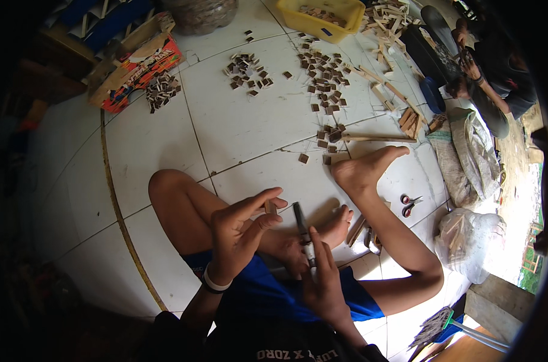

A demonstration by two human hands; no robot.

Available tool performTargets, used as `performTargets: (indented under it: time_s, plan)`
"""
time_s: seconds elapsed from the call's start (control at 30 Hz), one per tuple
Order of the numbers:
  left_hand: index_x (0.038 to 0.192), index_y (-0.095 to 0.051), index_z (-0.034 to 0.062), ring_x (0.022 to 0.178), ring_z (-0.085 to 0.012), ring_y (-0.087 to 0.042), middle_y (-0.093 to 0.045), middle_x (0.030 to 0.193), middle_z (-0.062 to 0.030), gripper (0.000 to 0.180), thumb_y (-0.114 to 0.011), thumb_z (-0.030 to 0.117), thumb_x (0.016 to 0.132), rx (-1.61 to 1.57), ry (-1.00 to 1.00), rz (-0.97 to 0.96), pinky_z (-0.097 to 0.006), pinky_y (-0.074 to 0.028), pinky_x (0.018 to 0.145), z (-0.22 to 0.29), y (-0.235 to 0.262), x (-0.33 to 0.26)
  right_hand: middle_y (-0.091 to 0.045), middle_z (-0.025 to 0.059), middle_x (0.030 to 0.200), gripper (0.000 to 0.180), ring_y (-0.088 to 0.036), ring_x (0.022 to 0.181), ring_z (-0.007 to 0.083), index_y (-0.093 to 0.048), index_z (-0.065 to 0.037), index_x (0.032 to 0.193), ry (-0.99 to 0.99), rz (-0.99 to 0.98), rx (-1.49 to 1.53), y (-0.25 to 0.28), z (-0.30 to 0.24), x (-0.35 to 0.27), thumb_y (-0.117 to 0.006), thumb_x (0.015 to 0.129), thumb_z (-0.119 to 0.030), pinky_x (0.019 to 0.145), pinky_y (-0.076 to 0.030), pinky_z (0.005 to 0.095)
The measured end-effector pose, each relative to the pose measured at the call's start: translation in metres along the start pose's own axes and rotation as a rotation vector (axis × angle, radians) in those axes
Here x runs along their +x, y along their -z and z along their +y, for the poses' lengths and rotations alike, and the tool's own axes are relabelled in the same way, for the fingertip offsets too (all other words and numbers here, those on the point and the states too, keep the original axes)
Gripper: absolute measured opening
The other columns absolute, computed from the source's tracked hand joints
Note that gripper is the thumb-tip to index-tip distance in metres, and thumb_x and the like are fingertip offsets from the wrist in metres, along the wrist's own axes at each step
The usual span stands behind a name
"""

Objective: The person sits on the floor and uses a knife to shape small wooden blocks. They pick up each block, shave its edges, and place it back on the floor. Another person works nearby with similar materials.

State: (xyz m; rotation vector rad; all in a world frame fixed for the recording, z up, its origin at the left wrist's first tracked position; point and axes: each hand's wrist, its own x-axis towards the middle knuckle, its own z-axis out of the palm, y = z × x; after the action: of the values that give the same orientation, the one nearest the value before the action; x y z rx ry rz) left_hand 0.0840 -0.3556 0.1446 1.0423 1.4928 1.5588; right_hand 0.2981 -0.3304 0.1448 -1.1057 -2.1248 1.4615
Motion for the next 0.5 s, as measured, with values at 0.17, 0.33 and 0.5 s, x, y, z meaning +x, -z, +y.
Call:
performTargets:
  time_s: [0.17,0.33,0.5]
  plan:
    - [0.135,-0.062,-0.0111,0.102,-0.0185,-0.070,-0.067,0.092,-0.0076,0.036,-0.066,0.002,0.101,-0.212,0.109,0.017,-0.036,-0.059,0.097,-0.002,0.002,0.000,-0.060,0.0232,0.130,0.068,-0.062,0.121,0.0361,-0.030,0.002,0.161,0.017,-0.046,0.036,0.012,0.007,0.001,-0.056,0.098,-0.001,0.101,-0.050,0.0412]
    - [0.133,-0.062,-0.0117,0.098,-0.0172,-0.070,-0.069,0.093,-0.0088,0.036,-0.067,0.004,0.101,-0.198,0.151,-0.010,-0.035,-0.058,0.097,-0.001,0.002,0.001,-0.059,0.0238,0.130,0.066,-0.062,0.117,0.0360,-0.032,0.001,0.160,0.041,-0.106,0.106,0.013,0.007,0.001,-0.058,0.099,-0.001,0.102,-0.048,0.0404]
    - [0.132,-0.063,-0.0112,0.097,-0.0163,-0.071,-0.071,0.095,-0.0101,0.036,-0.068,0.006,0.101,-0.179,0.168,-0.011,-0.033,-0.058,0.095,0.000,0.007,0.002,-0.057,0.0246,0.126,0.071,-0.061,0.113,0.0405,-0.035,-0.005,0.161,0.011,-0.116,0.149,0.011,0.001,0.003,-0.059,0.096,0.008,0.101,-0.048,0.0399]
